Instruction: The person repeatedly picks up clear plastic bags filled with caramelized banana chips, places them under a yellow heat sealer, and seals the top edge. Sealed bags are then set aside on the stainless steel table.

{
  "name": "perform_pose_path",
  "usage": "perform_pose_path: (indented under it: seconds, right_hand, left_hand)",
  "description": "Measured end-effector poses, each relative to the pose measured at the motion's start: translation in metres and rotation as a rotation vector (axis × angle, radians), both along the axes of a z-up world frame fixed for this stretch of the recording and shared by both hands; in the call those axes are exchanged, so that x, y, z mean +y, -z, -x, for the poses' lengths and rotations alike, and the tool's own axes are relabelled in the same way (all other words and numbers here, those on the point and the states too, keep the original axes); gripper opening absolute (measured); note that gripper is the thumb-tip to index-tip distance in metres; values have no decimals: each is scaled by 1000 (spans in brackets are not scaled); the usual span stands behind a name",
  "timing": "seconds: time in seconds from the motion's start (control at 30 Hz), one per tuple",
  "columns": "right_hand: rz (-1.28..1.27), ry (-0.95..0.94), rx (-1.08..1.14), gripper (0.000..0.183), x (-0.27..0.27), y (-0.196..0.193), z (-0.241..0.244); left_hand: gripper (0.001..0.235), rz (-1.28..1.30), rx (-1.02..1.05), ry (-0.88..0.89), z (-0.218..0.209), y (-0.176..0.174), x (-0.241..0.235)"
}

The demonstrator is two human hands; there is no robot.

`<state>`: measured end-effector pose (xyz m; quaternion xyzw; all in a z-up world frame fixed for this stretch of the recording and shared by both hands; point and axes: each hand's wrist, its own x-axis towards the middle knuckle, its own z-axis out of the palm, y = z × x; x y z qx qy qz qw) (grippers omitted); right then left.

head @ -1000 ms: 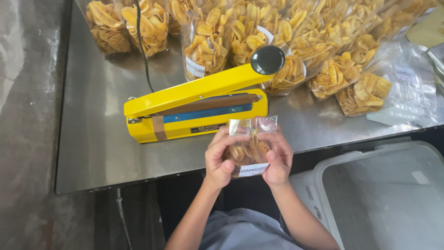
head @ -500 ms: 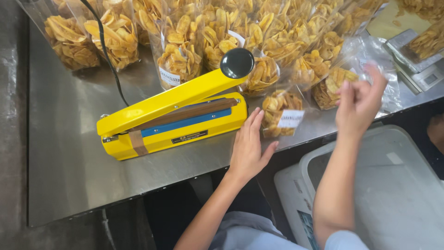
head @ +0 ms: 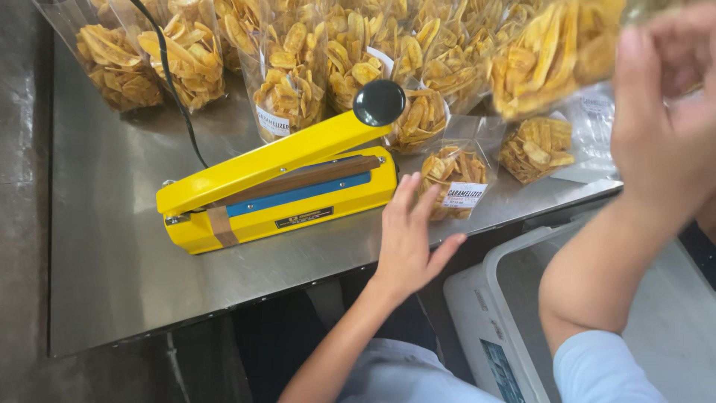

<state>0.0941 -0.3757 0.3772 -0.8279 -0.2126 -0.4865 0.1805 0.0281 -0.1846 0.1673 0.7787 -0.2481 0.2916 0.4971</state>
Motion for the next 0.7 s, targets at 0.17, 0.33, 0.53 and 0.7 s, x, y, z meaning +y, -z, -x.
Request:
perform_pose_path:
  seconds: [0.17, 0.33, 0.53, 0.7]
  right_hand:
    - [-109, -323, 146, 11, 82, 20, 99]
    - [-498, -635, 137, 25, 110, 106, 74]
    - [-979, -926, 827, 61, 173, 221, 44]
    - [-1237, -1041, 852, 41, 198, 248, 54]
  left_hand:
    - [112, 160, 17, -73, 29, -44, 36]
    - [97, 371, 605, -9, 38, -24, 96]
    - [123, 454, 257, 185, 26, 28, 157]
    - [54, 992, 307, 186, 19, 33, 145]
